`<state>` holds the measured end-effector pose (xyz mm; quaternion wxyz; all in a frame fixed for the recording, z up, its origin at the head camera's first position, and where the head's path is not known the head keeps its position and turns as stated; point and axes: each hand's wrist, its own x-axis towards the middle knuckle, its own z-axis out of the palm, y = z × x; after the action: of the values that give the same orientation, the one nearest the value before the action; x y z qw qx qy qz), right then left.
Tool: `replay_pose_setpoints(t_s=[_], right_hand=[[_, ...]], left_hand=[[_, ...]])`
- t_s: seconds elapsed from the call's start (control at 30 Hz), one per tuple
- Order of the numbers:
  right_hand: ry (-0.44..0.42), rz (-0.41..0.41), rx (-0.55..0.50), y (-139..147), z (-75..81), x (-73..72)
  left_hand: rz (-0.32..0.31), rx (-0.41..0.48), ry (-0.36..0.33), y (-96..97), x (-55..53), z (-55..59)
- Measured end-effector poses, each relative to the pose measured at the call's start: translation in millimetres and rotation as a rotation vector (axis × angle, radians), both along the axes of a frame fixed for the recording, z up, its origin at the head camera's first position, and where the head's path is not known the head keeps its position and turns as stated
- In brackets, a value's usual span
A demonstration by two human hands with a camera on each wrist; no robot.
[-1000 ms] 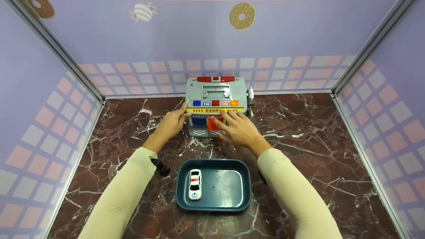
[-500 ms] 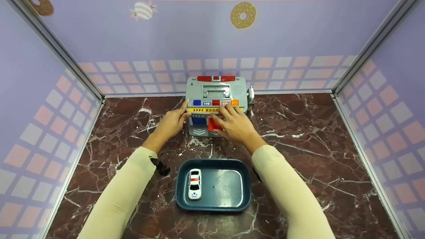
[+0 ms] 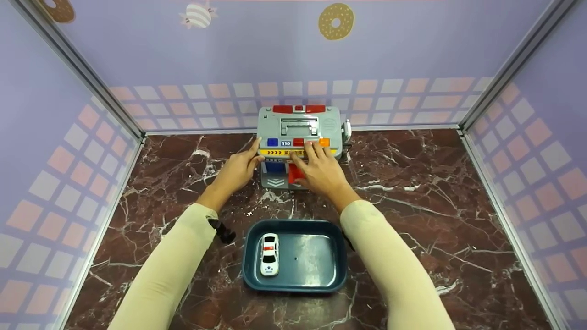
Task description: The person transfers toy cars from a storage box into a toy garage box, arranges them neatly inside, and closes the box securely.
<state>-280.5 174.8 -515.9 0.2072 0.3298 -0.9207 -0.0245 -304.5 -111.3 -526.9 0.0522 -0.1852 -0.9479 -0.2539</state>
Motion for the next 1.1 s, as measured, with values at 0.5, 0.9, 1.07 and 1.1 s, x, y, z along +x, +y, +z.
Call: replay_pose_setpoints(t_s=[0.5, 0.9, 1.07, 1.1], right_hand=[[0.013, -0.050, 0.007, -11, -6.8, -7.9], [0.067, -0.034, 0.026, -11, -18.9, -15.2], [0.126, -0.040, 0.038, -13, -22.5, -18.5], [0.136, -0.043, 0.040, -13, -23.2, -18.8]], left_hand=[[-0.014, -0.004, 0.018, -2.9, -0.5, 1.9], [-0.018, -0.001, 0.019, -3.0, -1.3, -0.4], [-0.018, -0.003, 0.009, -1.2, -0.9, -0.4], [-0.020, -0.004, 0.007, -0.9, -0.6, -0.5]])
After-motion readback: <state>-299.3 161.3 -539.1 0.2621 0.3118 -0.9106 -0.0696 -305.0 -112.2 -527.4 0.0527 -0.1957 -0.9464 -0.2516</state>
